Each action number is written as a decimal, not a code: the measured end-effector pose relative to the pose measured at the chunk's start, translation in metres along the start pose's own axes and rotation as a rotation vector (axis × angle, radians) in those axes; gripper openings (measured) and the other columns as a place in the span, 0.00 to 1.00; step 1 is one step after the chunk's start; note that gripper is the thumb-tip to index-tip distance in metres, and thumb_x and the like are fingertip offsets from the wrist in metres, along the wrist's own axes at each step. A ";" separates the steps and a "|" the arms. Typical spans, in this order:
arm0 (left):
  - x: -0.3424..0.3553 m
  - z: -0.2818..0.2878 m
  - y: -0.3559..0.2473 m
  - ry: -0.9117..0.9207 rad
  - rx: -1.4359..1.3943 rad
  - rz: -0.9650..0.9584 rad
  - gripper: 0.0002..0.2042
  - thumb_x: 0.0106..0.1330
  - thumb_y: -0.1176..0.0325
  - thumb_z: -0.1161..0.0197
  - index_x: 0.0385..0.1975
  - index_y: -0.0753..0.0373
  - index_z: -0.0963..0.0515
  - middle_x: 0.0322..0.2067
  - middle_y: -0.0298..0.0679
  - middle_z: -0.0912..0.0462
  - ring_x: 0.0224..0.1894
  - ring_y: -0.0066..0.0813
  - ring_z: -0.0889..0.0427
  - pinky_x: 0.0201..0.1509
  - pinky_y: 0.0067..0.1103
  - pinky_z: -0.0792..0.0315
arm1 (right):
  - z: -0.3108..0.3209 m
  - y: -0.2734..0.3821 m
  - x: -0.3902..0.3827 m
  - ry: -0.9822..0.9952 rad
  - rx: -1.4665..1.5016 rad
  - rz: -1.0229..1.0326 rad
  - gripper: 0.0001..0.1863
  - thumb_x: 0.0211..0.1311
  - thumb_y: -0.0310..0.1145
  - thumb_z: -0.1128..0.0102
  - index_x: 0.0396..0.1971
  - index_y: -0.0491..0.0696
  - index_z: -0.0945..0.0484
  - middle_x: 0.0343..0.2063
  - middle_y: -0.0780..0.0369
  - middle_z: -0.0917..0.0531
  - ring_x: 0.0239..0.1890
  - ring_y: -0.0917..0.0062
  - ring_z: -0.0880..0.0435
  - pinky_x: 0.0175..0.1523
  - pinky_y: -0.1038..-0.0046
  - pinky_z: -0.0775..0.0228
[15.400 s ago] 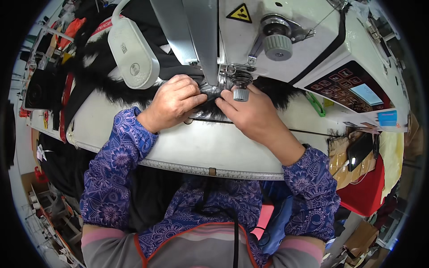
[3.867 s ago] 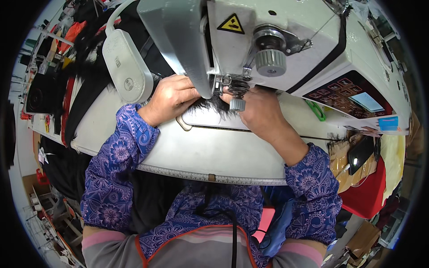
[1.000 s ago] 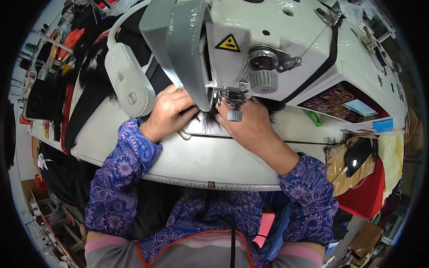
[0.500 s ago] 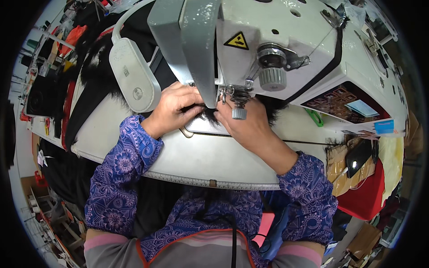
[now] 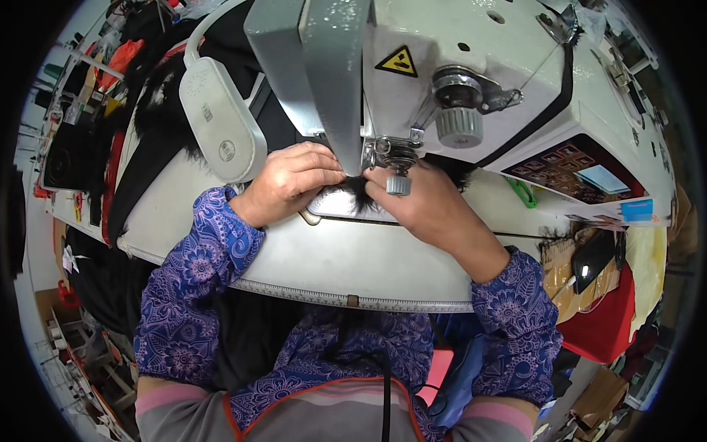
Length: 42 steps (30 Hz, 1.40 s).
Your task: Sewing a black fur trim onto a black fabric garment using an industrial sewing machine.
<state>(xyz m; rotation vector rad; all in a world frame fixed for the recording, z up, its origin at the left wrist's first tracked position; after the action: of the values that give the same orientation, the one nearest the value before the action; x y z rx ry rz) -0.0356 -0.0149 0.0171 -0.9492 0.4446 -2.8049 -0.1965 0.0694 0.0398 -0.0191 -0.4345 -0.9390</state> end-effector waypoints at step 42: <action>0.000 -0.011 0.044 0.152 -0.049 0.177 0.16 0.62 0.66 0.35 0.50 0.55 0.21 0.49 0.36 0.21 0.51 0.32 0.23 0.56 0.27 0.27 | -0.025 -0.036 -0.007 0.222 0.032 -0.322 0.19 0.58 0.21 0.44 0.49 0.50 0.20 0.49 0.61 0.18 0.49 0.69 0.18 0.54 0.69 0.25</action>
<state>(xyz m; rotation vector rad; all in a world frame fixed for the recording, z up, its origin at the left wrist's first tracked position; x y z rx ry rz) -0.0402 -0.0543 -0.0054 -0.6703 0.5894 -2.7252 -0.2196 0.0486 0.0078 0.1877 -0.2494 -1.2362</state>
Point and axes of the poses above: each hand's wrist, its own x-axis towards the middle knuckle, its own z-axis out of the back of the hand, y = z × x, the point moved 5 cm from there along x, towards the middle knuckle
